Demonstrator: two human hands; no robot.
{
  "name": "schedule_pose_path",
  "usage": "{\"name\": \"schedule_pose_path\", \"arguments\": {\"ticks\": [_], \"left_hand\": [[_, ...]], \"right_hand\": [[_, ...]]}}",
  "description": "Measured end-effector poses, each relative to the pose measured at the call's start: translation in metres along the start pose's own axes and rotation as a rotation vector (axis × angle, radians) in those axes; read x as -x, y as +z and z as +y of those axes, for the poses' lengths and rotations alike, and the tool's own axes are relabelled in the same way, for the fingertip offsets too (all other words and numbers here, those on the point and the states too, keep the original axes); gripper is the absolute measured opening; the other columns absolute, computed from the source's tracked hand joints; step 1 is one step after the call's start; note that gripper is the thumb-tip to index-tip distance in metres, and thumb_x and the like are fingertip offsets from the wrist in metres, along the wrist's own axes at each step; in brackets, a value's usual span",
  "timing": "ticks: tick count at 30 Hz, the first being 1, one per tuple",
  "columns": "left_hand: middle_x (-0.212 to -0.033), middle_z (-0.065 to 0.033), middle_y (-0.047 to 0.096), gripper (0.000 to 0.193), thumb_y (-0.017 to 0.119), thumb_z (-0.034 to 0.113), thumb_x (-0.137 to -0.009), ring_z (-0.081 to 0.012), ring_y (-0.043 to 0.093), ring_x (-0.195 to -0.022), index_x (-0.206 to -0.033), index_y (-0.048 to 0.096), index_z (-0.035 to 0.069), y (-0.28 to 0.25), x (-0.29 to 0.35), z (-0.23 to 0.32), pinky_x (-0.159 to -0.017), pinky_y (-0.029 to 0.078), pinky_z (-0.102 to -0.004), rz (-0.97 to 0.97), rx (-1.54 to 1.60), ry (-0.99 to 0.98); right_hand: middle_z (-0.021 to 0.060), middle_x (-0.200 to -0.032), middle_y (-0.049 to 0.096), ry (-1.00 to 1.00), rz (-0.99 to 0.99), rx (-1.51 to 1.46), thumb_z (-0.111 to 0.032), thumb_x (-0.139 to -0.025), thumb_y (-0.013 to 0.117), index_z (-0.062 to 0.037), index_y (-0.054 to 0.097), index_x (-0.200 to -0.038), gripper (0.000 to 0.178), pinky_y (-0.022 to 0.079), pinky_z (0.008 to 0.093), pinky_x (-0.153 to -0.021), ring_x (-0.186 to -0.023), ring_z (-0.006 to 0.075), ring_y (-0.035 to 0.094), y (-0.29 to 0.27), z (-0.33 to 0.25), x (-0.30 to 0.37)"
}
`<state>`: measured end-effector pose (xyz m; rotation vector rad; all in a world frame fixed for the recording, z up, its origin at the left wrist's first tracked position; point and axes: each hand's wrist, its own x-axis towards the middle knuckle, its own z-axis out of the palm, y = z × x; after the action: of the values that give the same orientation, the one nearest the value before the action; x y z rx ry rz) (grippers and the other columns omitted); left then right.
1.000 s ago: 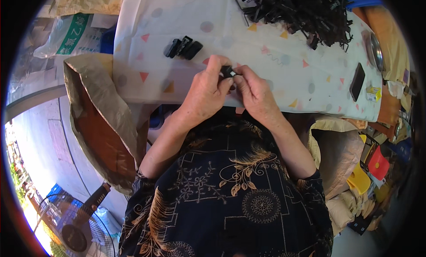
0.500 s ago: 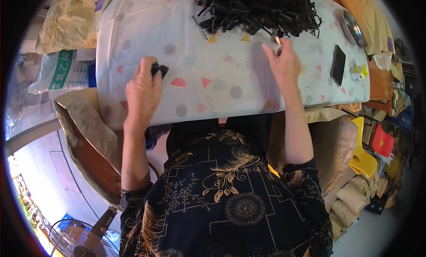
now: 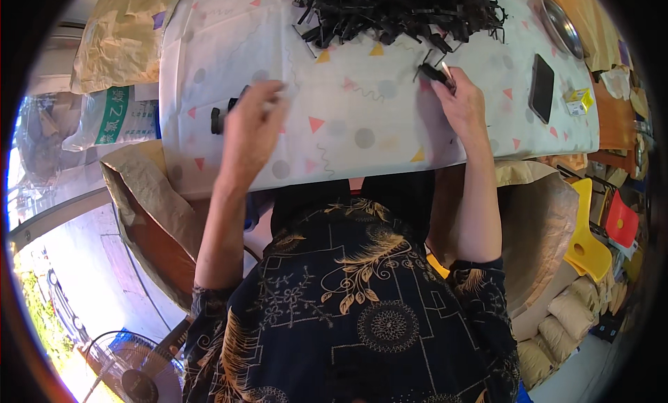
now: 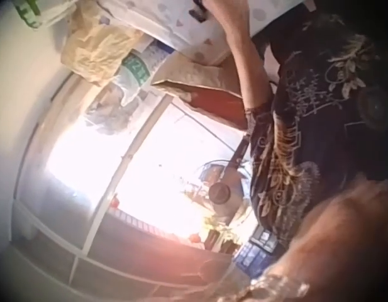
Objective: The recorder is manually assembling small black plastic components at a workstation.
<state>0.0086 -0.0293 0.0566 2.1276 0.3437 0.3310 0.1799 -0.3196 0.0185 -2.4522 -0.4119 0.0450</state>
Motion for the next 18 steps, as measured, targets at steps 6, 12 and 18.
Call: {"name": "schedule_pose_path", "arguments": {"ticks": [6, 12, 18], "left_hand": [[-0.095, -0.0113, 0.064, 0.043, 0.054, 0.029, -0.094, -0.0105, 0.056, -0.062, -0.125, 0.049, -0.001, 0.052, -0.012, 0.033, -0.052, 0.042, -0.0221, -0.55, 0.656, -0.361], [-0.098, -0.0157, 0.063, 0.054, 0.057, 0.037, -0.093, -0.0102, 0.054, -0.06, -0.13, 0.045, -0.001, 0.056, 0.002, 0.018, -0.049, 0.038, -0.0184, -0.749, 1.217, -0.541], [-0.095, -0.0138, 0.064, 0.049, 0.063, 0.023, -0.089, -0.013, 0.06, -0.063, -0.129, 0.045, 0.002, 0.044, 0.025, 0.009, -0.052, 0.045, -0.0202, -0.751, 1.496, -0.556]], "right_hand": [[0.0025, -0.082, 0.058, -0.188, -0.196, -0.412, 0.001, -0.082, 0.064, -0.0023, 0.057, -0.113, 0.032, 0.043, 0.0226, -0.063, -0.067, 0.0101, 0.048, -0.003, -0.04, 0.039], [0.0086, -0.088, 0.064, -0.443, -0.295, -0.515, 0.012, -0.078, 0.06, -0.0031, 0.06, -0.108, 0.034, 0.05, 0.0256, -0.075, -0.083, 0.0152, 0.063, 0.006, -0.071, 0.056], [0.008, -0.083, 0.061, -0.702, -0.279, -0.486, 0.015, -0.075, 0.057, -0.0051, 0.059, -0.111, 0.042, 0.048, 0.0251, -0.069, -0.074, 0.017, 0.06, 0.02, -0.089, 0.061]]}}
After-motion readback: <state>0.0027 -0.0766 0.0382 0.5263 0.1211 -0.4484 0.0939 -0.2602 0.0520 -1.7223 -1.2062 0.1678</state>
